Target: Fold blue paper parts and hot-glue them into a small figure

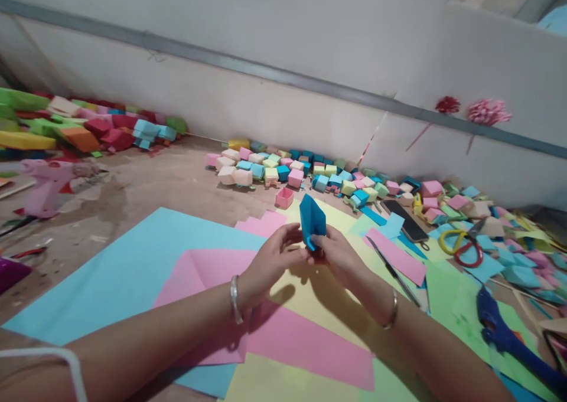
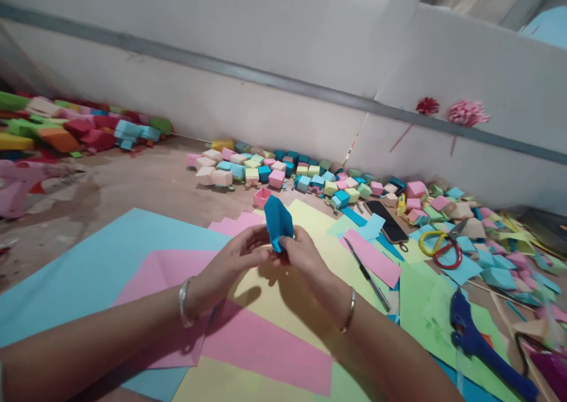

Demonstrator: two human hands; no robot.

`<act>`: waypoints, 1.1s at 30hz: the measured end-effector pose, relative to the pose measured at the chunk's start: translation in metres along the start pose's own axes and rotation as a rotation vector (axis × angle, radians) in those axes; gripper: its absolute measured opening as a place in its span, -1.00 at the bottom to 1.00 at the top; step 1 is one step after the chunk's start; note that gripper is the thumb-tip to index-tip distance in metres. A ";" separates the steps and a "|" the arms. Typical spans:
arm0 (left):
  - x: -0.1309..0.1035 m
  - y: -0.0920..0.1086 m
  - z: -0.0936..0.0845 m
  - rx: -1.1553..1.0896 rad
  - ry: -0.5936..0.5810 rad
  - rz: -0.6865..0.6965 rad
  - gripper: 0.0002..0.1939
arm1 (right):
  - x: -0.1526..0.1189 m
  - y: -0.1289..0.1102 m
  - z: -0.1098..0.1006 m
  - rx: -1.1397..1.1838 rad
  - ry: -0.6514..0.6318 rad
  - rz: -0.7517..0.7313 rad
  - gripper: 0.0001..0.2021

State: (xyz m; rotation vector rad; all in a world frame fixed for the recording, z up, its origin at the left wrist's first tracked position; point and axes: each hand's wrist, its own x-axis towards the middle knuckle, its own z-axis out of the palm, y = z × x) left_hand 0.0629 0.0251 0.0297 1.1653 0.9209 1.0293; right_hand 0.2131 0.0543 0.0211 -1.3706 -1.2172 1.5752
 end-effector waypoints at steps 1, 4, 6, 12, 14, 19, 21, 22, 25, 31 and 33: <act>0.000 -0.001 0.001 0.083 -0.002 0.062 -0.53 | -0.002 0.001 0.004 0.038 0.000 0.007 -0.82; 0.002 -0.001 0.001 0.301 0.022 0.105 -0.66 | -0.008 0.005 0.010 0.073 -0.100 0.009 -0.83; 0.006 -0.002 -0.002 0.427 0.075 0.102 -0.74 | -0.010 0.006 0.009 -0.087 -0.153 -0.045 -0.84; 0.017 -0.010 -0.012 0.538 0.125 0.079 -0.79 | -0.008 0.006 -0.003 -0.769 0.160 -0.358 -0.84; 0.019 -0.013 -0.013 0.478 0.167 0.064 -0.80 | -0.008 0.005 -0.004 -0.726 0.182 -0.378 -0.75; 0.018 -0.018 -0.014 0.435 0.233 0.003 -0.89 | -0.007 0.005 -0.004 -0.664 0.216 -0.479 -0.90; 0.018 -0.017 -0.014 0.439 0.223 -0.007 -0.89 | -0.006 0.006 -0.005 -0.681 0.206 -0.510 -0.89; 0.018 -0.016 -0.014 0.454 0.226 -0.004 -0.88 | -0.005 0.007 -0.005 -0.683 0.205 -0.516 -0.91; 0.022 -0.015 -0.016 0.541 0.284 0.041 -0.87 | -0.006 0.008 -0.004 -0.685 0.186 -0.536 -0.96; 0.028 -0.019 -0.022 0.560 0.312 0.104 -0.87 | -0.009 0.011 0.000 -0.857 0.221 -0.756 -0.92; 0.025 -0.018 -0.020 0.571 0.295 0.120 -0.89 | -0.009 0.013 -0.001 -0.913 0.266 -0.839 -0.90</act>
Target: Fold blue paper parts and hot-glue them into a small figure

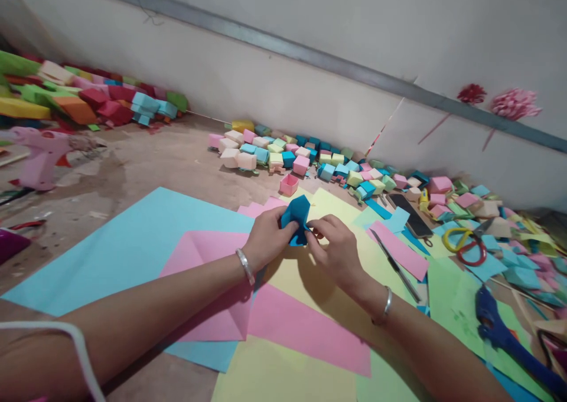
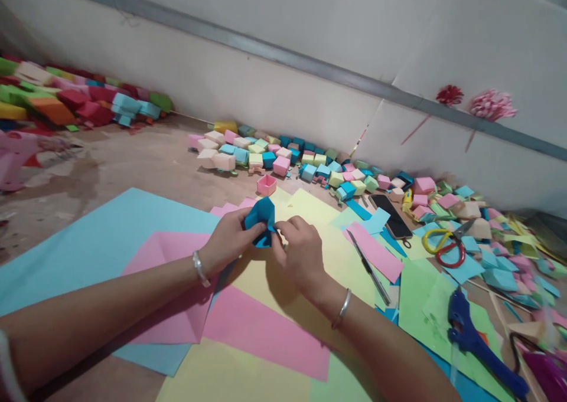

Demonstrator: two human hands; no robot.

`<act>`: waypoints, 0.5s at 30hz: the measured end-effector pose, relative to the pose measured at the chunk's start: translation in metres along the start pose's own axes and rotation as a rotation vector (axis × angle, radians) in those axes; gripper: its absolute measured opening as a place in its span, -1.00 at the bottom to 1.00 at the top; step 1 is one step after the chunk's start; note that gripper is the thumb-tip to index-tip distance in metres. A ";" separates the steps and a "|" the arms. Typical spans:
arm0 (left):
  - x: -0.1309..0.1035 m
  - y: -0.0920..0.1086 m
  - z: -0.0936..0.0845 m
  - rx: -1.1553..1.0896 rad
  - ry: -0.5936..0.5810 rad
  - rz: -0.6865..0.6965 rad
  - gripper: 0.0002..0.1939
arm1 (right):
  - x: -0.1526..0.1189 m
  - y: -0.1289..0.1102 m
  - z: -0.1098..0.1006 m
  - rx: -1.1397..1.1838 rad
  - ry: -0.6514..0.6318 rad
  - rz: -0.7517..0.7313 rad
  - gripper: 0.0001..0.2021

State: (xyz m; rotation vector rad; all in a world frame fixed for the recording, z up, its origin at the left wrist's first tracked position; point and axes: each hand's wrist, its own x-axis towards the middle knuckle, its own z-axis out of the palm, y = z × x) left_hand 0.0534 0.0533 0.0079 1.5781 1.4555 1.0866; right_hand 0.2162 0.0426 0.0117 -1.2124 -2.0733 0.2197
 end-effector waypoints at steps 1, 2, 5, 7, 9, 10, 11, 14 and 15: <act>-0.002 0.002 0.000 0.003 -0.012 0.012 -0.91 | 0.000 0.001 0.000 -0.019 0.017 -0.015 -0.89; -0.004 0.004 0.000 0.005 -0.028 0.027 -0.94 | 0.000 0.002 0.000 -0.027 0.028 -0.018 -0.89; -0.010 0.010 0.001 0.024 -0.087 0.096 -0.91 | 0.001 0.004 0.000 0.000 0.054 0.042 -0.92; -0.013 0.011 0.002 0.059 -0.123 0.158 -0.83 | 0.002 0.005 0.000 0.027 0.058 0.082 -0.92; -0.014 0.009 0.004 0.095 -0.135 0.222 -0.76 | 0.002 0.006 -0.001 0.039 0.056 0.075 -0.92; -0.014 0.008 0.004 0.110 -0.131 0.252 -0.72 | 0.002 0.006 -0.001 0.045 0.056 0.056 -0.93; -0.013 0.006 0.004 0.121 -0.121 0.279 -0.69 | 0.002 0.006 -0.001 0.053 0.060 0.034 -0.93; -0.012 0.004 0.004 0.151 -0.085 0.316 -0.72 | 0.002 0.004 -0.001 0.091 0.084 -0.011 -0.90; -0.012 0.004 0.004 0.161 -0.081 0.318 -0.76 | 0.001 0.003 -0.001 0.100 0.092 -0.014 -0.89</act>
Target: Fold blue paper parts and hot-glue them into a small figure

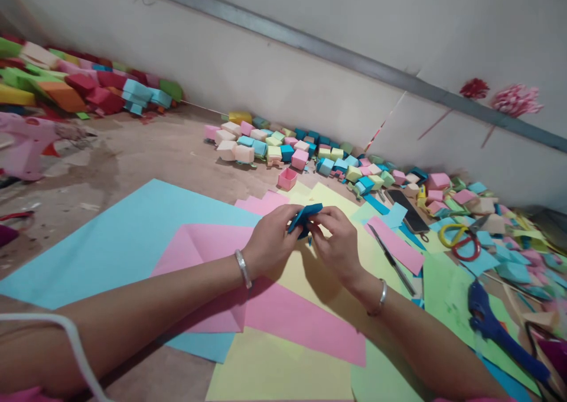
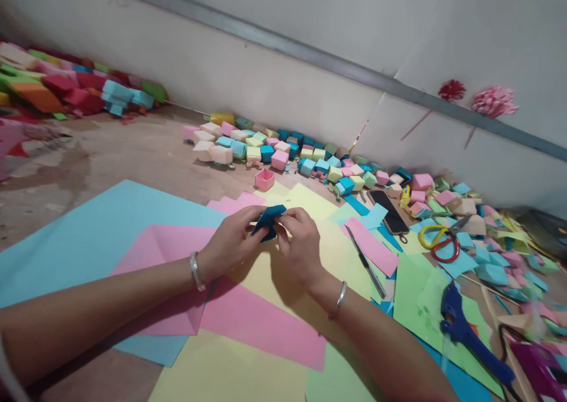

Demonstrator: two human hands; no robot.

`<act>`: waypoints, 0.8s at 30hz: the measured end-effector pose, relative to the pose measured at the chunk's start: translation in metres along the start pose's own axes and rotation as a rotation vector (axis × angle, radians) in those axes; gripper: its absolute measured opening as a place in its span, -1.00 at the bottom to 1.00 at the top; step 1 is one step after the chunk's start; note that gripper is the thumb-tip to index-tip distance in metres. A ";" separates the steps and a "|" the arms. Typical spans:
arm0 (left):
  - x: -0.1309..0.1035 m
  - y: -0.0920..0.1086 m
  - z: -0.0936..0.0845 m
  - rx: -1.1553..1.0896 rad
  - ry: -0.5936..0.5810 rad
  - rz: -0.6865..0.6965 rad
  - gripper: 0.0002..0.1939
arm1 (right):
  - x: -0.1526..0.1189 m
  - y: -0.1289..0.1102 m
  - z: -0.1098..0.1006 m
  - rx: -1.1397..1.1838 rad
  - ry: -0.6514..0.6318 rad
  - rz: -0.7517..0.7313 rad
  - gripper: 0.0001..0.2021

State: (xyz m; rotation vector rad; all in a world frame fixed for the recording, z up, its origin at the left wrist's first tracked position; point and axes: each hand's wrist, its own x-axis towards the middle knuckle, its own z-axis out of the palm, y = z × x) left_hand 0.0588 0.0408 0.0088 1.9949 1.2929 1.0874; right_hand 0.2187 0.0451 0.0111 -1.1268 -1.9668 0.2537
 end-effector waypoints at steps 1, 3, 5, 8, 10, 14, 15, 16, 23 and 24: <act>0.000 0.000 0.000 0.008 0.001 0.000 -0.80 | -0.001 -0.001 0.001 0.007 0.011 0.010 -0.90; 0.000 0.002 -0.001 0.013 0.004 0.002 -0.83 | -0.002 -0.002 0.003 0.040 0.052 0.078 -0.92; -0.001 0.004 -0.002 0.006 0.007 0.016 -0.80 | -0.004 -0.003 0.006 0.127 0.095 0.175 -0.82; -0.002 0.007 -0.002 -0.016 -0.003 0.014 -0.78 | -0.004 -0.004 0.008 0.240 0.087 0.232 -0.70; -0.003 0.008 -0.001 -0.064 0.020 -0.046 -0.77 | -0.002 -0.004 0.007 0.219 0.055 0.209 -0.81; -0.004 0.010 0.001 -0.309 0.084 -0.200 -0.70 | 0.004 -0.001 0.002 0.188 0.101 0.271 -0.95; -0.004 0.010 0.001 -0.364 0.078 -0.207 -0.72 | 0.005 0.001 0.001 0.220 0.113 0.309 -0.94; -0.004 0.009 0.001 -0.402 0.067 -0.202 -0.74 | 0.006 0.003 0.001 0.259 0.117 0.345 -0.93; -0.002 0.003 0.002 -0.434 0.026 -0.122 -0.84 | 0.008 0.007 -0.002 0.348 0.057 0.337 -0.89; -0.002 0.002 0.001 -0.437 0.025 -0.115 -0.83 | 0.008 0.006 -0.003 0.325 0.047 0.310 -0.89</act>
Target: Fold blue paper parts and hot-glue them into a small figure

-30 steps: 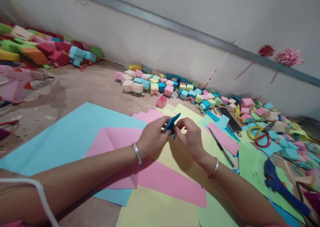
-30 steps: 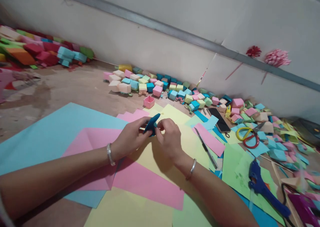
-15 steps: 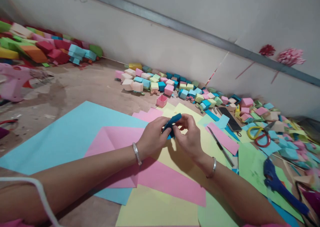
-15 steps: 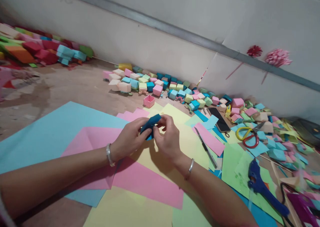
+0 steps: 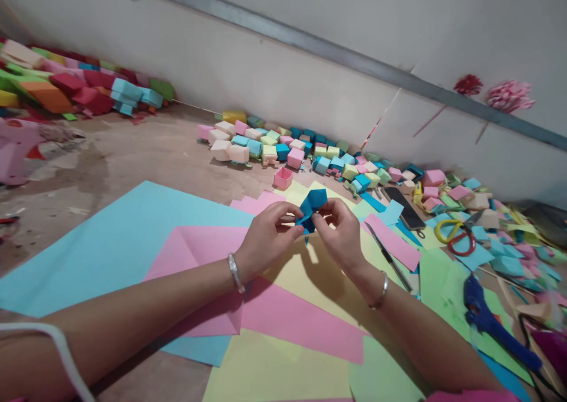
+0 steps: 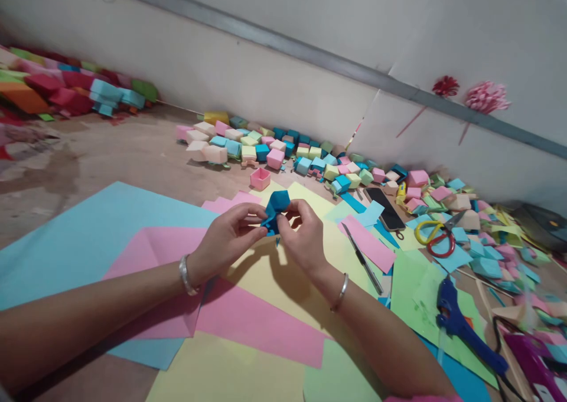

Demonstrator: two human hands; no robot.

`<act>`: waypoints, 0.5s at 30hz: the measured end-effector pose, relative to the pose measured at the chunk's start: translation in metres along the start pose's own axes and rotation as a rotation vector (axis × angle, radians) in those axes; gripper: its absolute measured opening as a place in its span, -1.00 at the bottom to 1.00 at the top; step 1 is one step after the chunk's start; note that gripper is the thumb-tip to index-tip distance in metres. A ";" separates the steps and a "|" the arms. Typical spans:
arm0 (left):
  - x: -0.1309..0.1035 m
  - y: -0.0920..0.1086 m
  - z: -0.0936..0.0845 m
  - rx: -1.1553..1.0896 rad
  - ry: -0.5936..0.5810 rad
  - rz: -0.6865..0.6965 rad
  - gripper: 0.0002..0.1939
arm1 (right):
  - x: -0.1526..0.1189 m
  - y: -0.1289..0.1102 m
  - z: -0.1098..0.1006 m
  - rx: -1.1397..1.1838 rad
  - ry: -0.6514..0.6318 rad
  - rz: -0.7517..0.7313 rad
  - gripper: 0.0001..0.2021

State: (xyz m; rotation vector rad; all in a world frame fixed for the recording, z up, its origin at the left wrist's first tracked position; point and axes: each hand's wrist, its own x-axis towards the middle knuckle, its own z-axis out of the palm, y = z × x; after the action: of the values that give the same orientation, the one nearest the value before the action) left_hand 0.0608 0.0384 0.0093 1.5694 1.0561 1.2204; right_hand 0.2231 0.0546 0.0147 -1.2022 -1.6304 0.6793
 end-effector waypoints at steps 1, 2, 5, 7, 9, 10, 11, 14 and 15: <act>0.000 0.000 -0.001 0.001 0.000 0.005 -0.83 | 0.000 -0.001 -0.001 -0.030 -0.010 -0.028 -0.88; 0.001 -0.001 -0.001 0.008 0.002 0.008 -0.83 | 0.001 -0.002 -0.002 -0.064 -0.020 -0.059 -0.86; 0.002 -0.001 -0.002 0.039 0.017 -0.002 -0.84 | 0.002 -0.004 -0.004 -0.187 -0.059 -0.165 -0.81; 0.003 0.000 -0.002 0.036 0.033 -0.018 -0.84 | 0.002 -0.005 -0.004 -0.267 -0.088 -0.243 -0.81; 0.003 0.001 -0.002 0.018 0.050 -0.037 -0.82 | 0.001 -0.006 -0.004 -0.315 -0.102 -0.287 -0.84; 0.003 0.002 -0.002 0.009 0.059 -0.047 -0.79 | 0.001 -0.006 -0.004 -0.319 -0.102 -0.293 -0.85; 0.003 0.003 -0.002 0.001 0.066 -0.058 -0.76 | 0.000 -0.007 -0.004 -0.309 -0.099 -0.294 -0.85; 0.002 0.006 -0.002 -0.021 0.055 -0.092 -0.65 | -0.001 -0.008 -0.005 -0.224 -0.082 -0.300 -0.85; 0.002 0.007 -0.002 -0.041 0.040 -0.103 -0.64 | -0.001 -0.009 -0.006 -0.192 -0.074 -0.305 -0.86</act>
State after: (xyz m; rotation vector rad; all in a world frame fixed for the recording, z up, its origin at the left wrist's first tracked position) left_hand 0.0595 0.0386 0.0165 1.4472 1.1162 1.2001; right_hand 0.2257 0.0500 0.0242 -1.0388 -1.9248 0.3847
